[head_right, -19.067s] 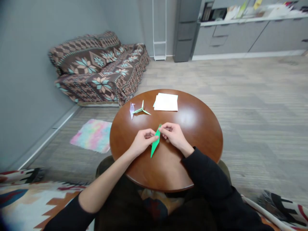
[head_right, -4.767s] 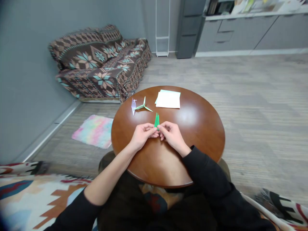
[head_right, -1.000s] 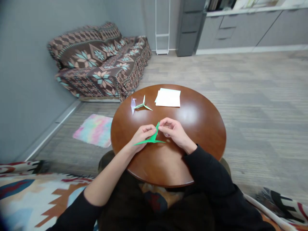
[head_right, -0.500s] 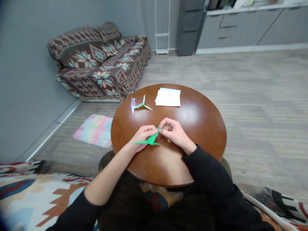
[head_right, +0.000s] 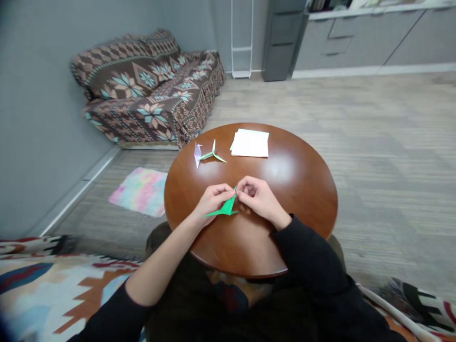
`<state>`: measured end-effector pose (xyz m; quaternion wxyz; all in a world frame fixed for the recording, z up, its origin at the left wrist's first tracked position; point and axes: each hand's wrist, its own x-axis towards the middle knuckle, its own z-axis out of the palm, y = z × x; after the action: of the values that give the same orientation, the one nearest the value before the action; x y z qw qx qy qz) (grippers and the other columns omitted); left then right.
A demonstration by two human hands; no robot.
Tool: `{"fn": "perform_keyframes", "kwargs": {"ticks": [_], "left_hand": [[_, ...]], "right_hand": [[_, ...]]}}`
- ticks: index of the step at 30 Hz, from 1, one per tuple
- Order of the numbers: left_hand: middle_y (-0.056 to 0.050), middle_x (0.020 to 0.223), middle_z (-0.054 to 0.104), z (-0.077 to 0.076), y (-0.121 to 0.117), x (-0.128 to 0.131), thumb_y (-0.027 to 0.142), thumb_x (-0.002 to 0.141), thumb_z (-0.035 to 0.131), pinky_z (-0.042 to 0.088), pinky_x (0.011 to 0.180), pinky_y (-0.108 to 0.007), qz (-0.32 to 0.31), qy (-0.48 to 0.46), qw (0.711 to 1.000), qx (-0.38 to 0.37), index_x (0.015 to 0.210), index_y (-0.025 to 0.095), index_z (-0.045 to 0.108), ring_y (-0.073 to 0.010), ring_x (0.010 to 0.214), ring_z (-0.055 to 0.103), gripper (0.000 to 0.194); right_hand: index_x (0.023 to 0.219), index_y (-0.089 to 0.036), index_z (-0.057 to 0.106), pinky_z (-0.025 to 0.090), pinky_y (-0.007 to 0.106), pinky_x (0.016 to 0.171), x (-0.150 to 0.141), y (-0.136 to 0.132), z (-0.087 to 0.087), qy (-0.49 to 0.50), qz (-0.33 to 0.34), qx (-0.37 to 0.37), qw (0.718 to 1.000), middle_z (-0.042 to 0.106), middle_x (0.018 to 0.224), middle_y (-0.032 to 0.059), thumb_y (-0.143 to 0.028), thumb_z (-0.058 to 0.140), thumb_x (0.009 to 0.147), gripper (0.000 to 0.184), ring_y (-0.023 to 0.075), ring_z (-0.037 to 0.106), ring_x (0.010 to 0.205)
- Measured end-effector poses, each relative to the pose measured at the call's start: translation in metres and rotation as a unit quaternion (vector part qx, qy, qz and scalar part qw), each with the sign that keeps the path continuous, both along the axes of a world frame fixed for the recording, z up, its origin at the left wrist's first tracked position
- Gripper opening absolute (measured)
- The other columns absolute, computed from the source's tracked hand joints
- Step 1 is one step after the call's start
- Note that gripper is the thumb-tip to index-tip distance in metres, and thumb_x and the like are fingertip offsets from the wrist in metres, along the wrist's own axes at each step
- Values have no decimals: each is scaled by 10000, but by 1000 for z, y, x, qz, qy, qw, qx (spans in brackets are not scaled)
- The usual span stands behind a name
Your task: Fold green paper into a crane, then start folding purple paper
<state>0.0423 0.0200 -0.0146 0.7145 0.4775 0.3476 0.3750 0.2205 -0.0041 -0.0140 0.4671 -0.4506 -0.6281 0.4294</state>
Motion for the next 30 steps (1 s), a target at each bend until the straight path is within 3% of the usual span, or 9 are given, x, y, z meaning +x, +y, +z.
{"fn": "perform_keyframes", "kwargs": {"ticks": [6, 12, 17, 26, 30], "left_hand": [[41, 564, 573, -4, 1, 0, 416, 709, 850, 360, 502, -197, 13, -4, 1000, 18, 686, 131, 665, -63, 499, 458, 340], [-21, 661, 702, -5, 1, 0, 419, 721, 853, 486, 588, -239, 8, -10, 999, 32, 781, 122, 698, -125, 579, 626, 341], [-24, 717, 743, -6, -1, 1, 394, 724, 861, 542, 662, -271, 40, -19, 997, 59, 855, 141, 695, -155, 638, 693, 330], [-7, 766, 718, -8, -2, 4, 267, 848, 730, 537, 707, -243, 98, 24, 977, 189, 843, 168, 674, -133, 712, 690, 114], [-10, 822, 717, -10, -4, 2, 256, 902, 676, 537, 742, -244, 124, 59, 957, 254, 880, 179, 688, -131, 750, 680, 80]], "right_hand": [[816, -201, 620, 404, 239, 476, -2, -1, 0, -28, -13, 27, 999, 574, 599, -43, -205, 648, 844, 40, 114, 519, 497], [801, -193, 650, 410, 249, 499, -3, 0, -4, -54, -48, 127, 989, 625, 697, -11, -129, 648, 844, 77, 108, 526, 525], [805, -199, 654, 406, 261, 497, -5, -1, -5, -73, -77, 204, 973, 643, 748, 5, -120, 655, 875, 106, 108, 523, 529], [927, -229, 670, 437, 276, 522, -4, -3, -9, -145, -112, 346, 920, 673, 819, 17, -95, 679, 885, 141, 123, 527, 560], [962, -222, 682, 469, 276, 544, -8, -7, -6, -145, -115, 361, 914, 700, 862, 37, -79, 675, 885, 164, 128, 559, 583]]}}
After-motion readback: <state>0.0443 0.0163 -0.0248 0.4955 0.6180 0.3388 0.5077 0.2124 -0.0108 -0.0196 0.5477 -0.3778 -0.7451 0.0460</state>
